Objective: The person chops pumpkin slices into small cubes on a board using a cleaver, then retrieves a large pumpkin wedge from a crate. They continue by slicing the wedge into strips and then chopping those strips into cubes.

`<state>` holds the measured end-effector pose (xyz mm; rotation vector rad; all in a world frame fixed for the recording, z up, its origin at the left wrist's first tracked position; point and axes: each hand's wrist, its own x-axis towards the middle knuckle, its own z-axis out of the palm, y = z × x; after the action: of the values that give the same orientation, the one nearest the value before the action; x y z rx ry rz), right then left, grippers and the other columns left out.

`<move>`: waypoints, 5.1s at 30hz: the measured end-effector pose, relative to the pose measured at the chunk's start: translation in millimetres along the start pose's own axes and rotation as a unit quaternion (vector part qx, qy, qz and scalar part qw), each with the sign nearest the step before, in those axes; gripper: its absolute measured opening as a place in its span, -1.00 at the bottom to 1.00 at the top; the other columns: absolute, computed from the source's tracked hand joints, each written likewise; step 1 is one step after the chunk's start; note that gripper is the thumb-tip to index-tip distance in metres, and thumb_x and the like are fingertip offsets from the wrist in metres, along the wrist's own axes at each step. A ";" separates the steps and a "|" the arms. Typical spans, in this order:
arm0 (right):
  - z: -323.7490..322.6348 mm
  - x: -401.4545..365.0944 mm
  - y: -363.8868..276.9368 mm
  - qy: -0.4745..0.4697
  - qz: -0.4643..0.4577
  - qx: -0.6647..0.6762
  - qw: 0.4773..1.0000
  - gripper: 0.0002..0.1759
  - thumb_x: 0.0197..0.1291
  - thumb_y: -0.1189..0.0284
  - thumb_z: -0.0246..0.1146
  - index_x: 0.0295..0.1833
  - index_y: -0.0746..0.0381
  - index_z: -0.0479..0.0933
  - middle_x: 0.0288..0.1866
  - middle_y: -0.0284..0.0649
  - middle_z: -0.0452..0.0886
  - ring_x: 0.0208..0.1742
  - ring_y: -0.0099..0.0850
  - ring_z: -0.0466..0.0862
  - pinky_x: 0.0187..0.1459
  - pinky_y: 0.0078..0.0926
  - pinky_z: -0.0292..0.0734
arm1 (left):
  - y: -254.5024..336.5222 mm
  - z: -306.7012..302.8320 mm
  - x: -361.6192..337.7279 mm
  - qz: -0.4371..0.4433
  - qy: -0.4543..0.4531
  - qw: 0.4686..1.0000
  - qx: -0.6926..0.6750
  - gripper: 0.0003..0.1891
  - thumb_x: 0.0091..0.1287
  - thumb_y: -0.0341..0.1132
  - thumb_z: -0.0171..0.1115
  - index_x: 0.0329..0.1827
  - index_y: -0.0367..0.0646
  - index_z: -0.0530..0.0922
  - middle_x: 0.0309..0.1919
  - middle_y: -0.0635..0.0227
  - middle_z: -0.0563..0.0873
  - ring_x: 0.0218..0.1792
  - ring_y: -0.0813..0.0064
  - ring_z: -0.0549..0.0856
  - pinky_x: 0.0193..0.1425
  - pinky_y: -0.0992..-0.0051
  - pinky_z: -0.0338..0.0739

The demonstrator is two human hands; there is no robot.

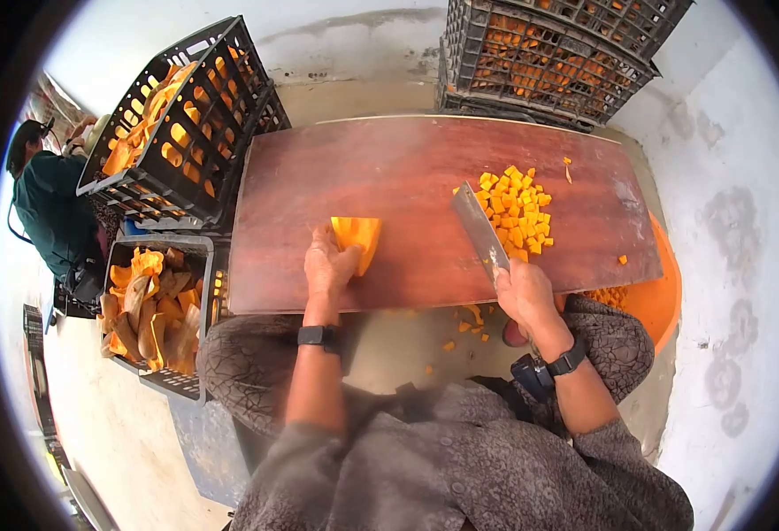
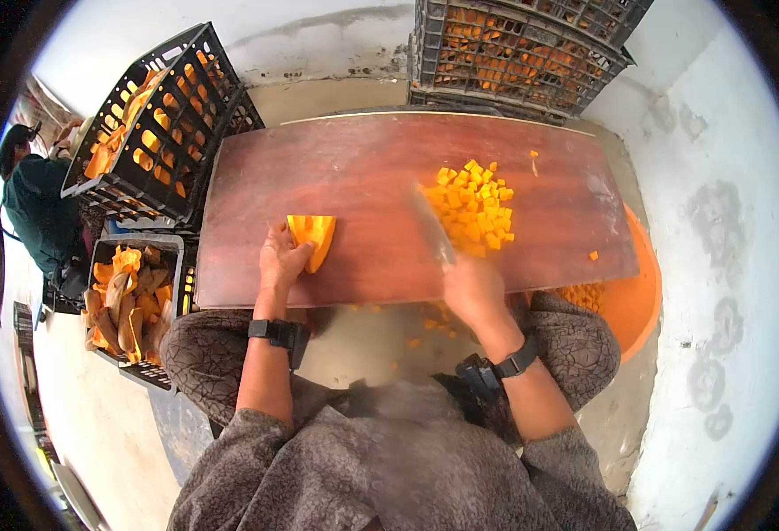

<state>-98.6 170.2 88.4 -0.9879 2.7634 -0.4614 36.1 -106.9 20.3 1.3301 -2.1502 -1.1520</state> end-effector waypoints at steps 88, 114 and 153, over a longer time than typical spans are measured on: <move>-50.0 0.6 -96.8 -0.150 -0.023 -0.050 0.987 -0.71 0.33 0.37 0.13 -0.30 0.42 0.49 -0.47 0.25 0.56 -0.32 0.23 0.62 -0.25 0.04 0.48 | 15.3 60.4 -62.3 0.402 0.019 0.915 0.009 -0.73 0.12 -0.49 0.19 -0.08 -0.17 0.57 -0.04 0.20 0.57 0.14 0.05 0.51 0.24 0.12 0.42; -57.6 9.9 -99.2 -0.176 -0.047 -0.069 0.981 -0.72 0.29 0.40 0.18 -0.32 0.45 0.52 -0.43 0.31 0.56 -0.29 0.27 0.61 -0.25 0.05 0.49 | 16.2 58.3 -59.0 0.399 0.005 0.917 -0.013 -0.73 0.10 -0.51 0.19 -0.10 -0.18 0.58 -0.05 0.19 0.57 0.13 0.04 0.50 0.23 0.11 0.43; -7.2 33.7 -63.2 -0.189 -0.070 -0.069 0.977 -0.75 0.33 0.36 0.16 -0.25 0.37 0.46 -0.43 0.15 0.63 -0.29 0.13 0.67 -0.20 0.02 0.57 | 19.4 59.4 -56.6 0.374 -0.026 0.927 -0.009 -0.75 0.16 -0.55 0.21 -0.08 -0.21 0.59 -0.06 0.15 0.57 0.05 0.03 0.52 0.22 0.12 0.41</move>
<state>-89.1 104.0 115.1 -1.1703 2.4197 -0.0837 13.7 -26.9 6.0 0.3691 -2.3390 -0.8733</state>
